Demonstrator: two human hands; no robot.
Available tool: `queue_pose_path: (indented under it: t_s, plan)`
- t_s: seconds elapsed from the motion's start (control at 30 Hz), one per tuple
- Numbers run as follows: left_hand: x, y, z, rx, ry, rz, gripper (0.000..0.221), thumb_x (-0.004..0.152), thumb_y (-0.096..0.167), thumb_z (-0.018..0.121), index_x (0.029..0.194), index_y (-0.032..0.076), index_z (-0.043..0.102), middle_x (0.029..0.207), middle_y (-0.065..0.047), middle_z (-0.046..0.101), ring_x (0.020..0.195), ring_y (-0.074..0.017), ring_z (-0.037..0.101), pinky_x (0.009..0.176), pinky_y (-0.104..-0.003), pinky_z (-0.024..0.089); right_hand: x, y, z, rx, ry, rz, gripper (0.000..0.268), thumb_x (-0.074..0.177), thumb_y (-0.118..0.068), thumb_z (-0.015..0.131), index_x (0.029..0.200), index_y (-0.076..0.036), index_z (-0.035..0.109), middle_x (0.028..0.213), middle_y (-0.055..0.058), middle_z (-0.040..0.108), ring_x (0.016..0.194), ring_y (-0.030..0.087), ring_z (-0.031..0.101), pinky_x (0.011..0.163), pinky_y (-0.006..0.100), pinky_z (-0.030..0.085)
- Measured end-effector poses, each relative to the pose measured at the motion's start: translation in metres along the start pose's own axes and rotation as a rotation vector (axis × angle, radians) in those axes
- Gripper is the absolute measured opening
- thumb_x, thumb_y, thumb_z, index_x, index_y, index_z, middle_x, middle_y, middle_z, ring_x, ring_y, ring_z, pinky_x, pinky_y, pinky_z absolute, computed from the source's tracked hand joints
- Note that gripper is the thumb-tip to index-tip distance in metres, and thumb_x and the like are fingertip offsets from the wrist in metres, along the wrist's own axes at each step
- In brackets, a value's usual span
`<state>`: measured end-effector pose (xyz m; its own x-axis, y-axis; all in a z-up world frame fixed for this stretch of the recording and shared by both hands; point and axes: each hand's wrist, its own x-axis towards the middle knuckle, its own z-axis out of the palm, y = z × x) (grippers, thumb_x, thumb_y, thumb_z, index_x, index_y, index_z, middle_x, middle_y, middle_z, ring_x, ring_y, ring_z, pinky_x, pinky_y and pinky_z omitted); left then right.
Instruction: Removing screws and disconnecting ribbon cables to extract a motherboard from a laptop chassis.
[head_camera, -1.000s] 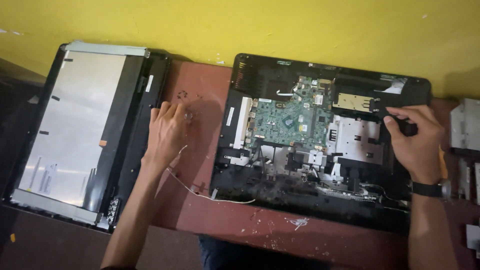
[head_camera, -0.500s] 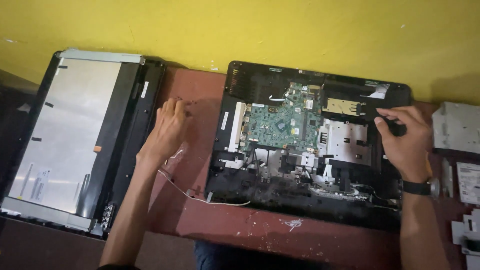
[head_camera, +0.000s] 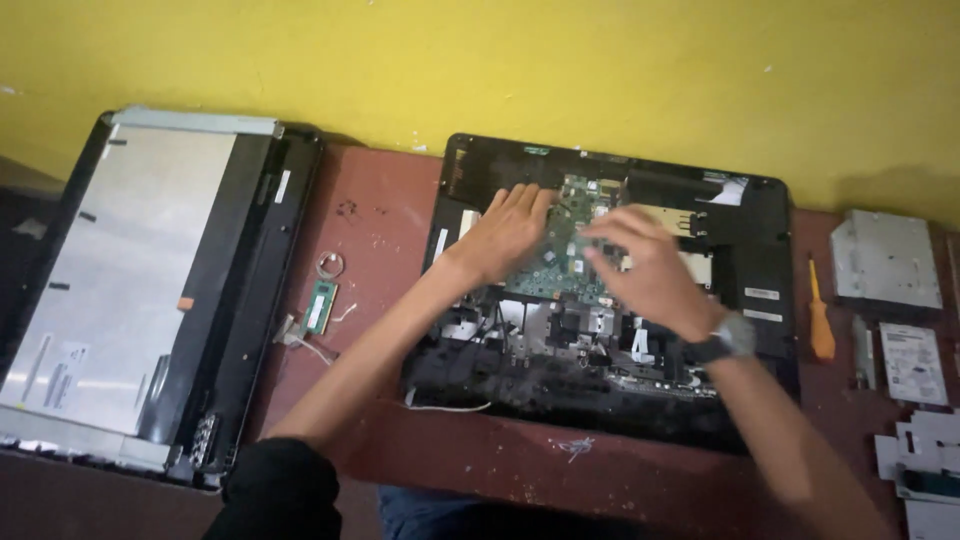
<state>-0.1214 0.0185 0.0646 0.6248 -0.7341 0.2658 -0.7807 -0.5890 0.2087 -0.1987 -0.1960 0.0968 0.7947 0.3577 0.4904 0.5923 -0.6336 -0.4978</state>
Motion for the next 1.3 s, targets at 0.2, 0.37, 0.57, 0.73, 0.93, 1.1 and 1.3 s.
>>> queue_pose_path:
  t_s: [0.2, 0.37, 0.57, 0.73, 0.93, 1.1, 1.3]
  plan:
    - [-0.010, 0.004, -0.005, 0.080, -0.035, 0.016, 0.032, 0.090, 0.002, 0.058, 0.121, -0.002, 0.057, 0.101, -0.015, 0.060, 0.098, -0.0318, 0.060, 0.079, -0.037, 0.047, 0.008, -0.001, 0.036, -0.104, -0.110, 0.017, 0.018, 0.092, -0.001, 0.072, 0.109, 0.006, 0.073, 0.108, 0.019, 0.070, 0.106, 0.037, 0.070, 0.089, 0.045, 0.058]
    - [-0.007, -0.003, -0.018, 0.002, 0.025, 0.010, 0.023, 0.091, 0.001, 0.060, 0.114, 0.000, 0.057, 0.096, -0.011, 0.058, 0.093, -0.0289, 0.061, 0.077, -0.034, 0.048, 0.016, -0.001, 0.040, -0.152, -0.177, 0.035, 0.021, 0.095, -0.001, 0.067, 0.114, 0.005, 0.073, 0.109, 0.018, 0.069, 0.108, 0.032, 0.068, 0.093, 0.042, 0.056]
    - [-0.010, -0.011, -0.008, -0.075, 0.130, 0.040, 0.024, 0.090, 0.001, 0.061, 0.114, -0.002, 0.058, 0.092, -0.011, 0.057, 0.088, -0.0307, 0.061, 0.075, -0.037, 0.050, 0.019, -0.012, 0.038, -0.196, -0.209, -0.004, 0.021, 0.100, -0.003, 0.062, 0.116, 0.006, 0.072, 0.113, 0.019, 0.068, 0.113, 0.033, 0.064, 0.096, 0.042, 0.055]
    - [-0.014, -0.014, -0.004, -0.177, 0.167, 0.032, 0.035, 0.086, 0.000, 0.061, 0.121, -0.002, 0.058, 0.093, -0.011, 0.060, 0.089, -0.0331, 0.063, 0.078, -0.040, 0.051, 0.015, -0.005, 0.042, -0.190, -0.202, -0.010, 0.023, 0.102, -0.006, 0.060, 0.118, 0.006, 0.071, 0.116, 0.019, 0.067, 0.116, 0.033, 0.062, 0.097, 0.043, 0.056]
    - [-0.017, -0.016, 0.007, -0.368, 0.208, -0.054, 0.044, 0.084, -0.003, 0.065, 0.126, -0.002, 0.054, 0.093, -0.015, 0.062, 0.087, -0.0370, 0.067, 0.081, -0.044, 0.056, 0.016, -0.007, 0.042, -0.249, -0.217, -0.062, 0.025, 0.103, -0.005, 0.058, 0.123, 0.003, 0.071, 0.121, 0.018, 0.066, 0.119, 0.032, 0.060, 0.098, 0.044, 0.054]
    - [-0.016, -0.014, 0.006, -0.420, 0.153, -0.161, 0.045, 0.089, 0.005, 0.067, 0.131, 0.006, 0.051, 0.095, -0.015, 0.065, 0.086, -0.0400, 0.072, 0.080, -0.047, 0.058, 0.015, -0.006, 0.044, -0.217, -0.176, -0.069, 0.027, 0.101, -0.003, 0.060, 0.125, 0.003, 0.071, 0.121, 0.017, 0.067, 0.119, 0.031, 0.061, 0.096, 0.042, 0.055]
    - [-0.014, -0.012, 0.003, -0.396, 0.157, -0.151, 0.044, 0.093, 0.003, 0.064, 0.135, 0.005, 0.054, 0.097, -0.017, 0.069, 0.088, -0.0399, 0.073, 0.081, -0.047, 0.059, 0.018, -0.009, 0.040, -0.159, -0.160, -0.031, 0.028, 0.102, -0.007, 0.063, 0.126, 0.003, 0.071, 0.120, 0.019, 0.069, 0.118, 0.032, 0.063, 0.096, 0.042, 0.056]
